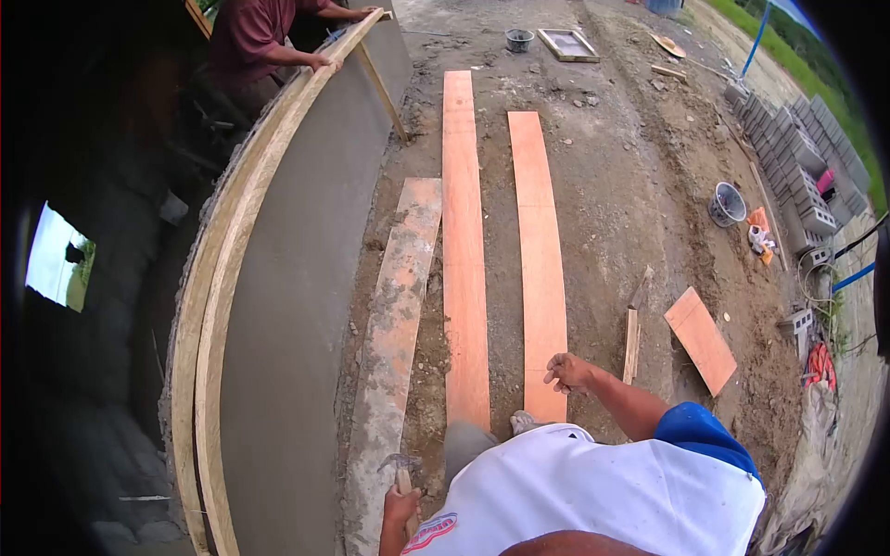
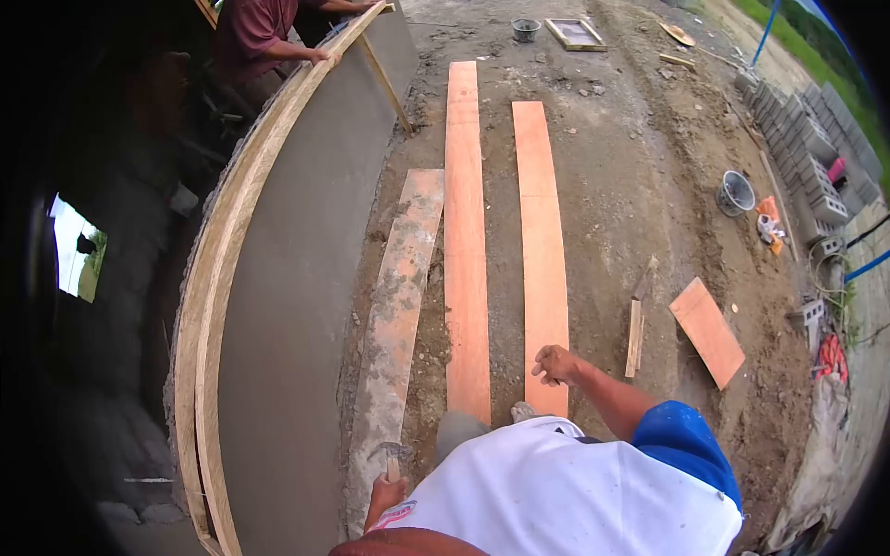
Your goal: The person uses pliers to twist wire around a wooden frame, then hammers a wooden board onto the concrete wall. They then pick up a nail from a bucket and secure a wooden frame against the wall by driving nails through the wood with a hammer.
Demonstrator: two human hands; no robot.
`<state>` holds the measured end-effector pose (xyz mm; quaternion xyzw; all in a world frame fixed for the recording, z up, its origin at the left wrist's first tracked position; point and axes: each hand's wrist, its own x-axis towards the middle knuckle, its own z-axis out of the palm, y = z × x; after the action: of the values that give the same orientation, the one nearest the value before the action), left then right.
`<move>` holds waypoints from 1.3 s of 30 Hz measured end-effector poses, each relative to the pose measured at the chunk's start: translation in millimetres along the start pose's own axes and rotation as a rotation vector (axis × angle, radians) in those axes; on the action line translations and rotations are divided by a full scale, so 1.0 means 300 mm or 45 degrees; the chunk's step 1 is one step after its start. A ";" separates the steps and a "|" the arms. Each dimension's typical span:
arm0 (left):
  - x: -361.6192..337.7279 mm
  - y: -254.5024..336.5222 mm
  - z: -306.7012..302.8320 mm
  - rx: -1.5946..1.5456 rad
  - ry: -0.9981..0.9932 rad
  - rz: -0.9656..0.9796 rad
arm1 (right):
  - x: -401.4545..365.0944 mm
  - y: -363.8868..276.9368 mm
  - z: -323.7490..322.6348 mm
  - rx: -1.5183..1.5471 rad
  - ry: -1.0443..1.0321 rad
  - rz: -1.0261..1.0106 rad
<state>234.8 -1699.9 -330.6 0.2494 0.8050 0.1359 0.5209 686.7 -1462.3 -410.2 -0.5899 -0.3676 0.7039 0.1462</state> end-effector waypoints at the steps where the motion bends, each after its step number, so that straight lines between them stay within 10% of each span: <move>1: -0.007 0.126 0.010 0.135 -0.039 0.032 | 0.025 -0.030 -0.042 -0.125 -0.014 -0.042; 14: 0.824 1.526 0.302 0.398 -0.507 0.002 | 0.758 -0.394 -0.881 0.133 0.585 0.069; 22: 1.034 2.663 0.173 0.370 -0.435 0.465 | 0.902 -0.304 -1.194 -0.473 0.852 0.213; 25: 1.047 3.016 0.142 0.079 -0.443 0.663 | 1.047 -0.207 -1.345 -1.786 0.139 0.135; 31: 1.334 3.618 0.092 -0.158 -0.426 0.819 | 1.540 -0.889 -1.634 -2.089 -0.491 0.019; 34: 1.487 3.897 0.078 -0.143 -0.336 0.791 | 2.011 -1.304 -1.860 -0.971 0.474 0.201; 39: 1.556 4.306 -0.113 -0.080 -0.036 0.813 | 2.502 -2.973 -1.733 -0.668 0.631 -0.526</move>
<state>384.6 -361.7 -57.9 0.4750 0.6742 0.3139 0.4705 775.1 -190.3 -355.1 -0.6727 -0.5987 0.3790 0.2131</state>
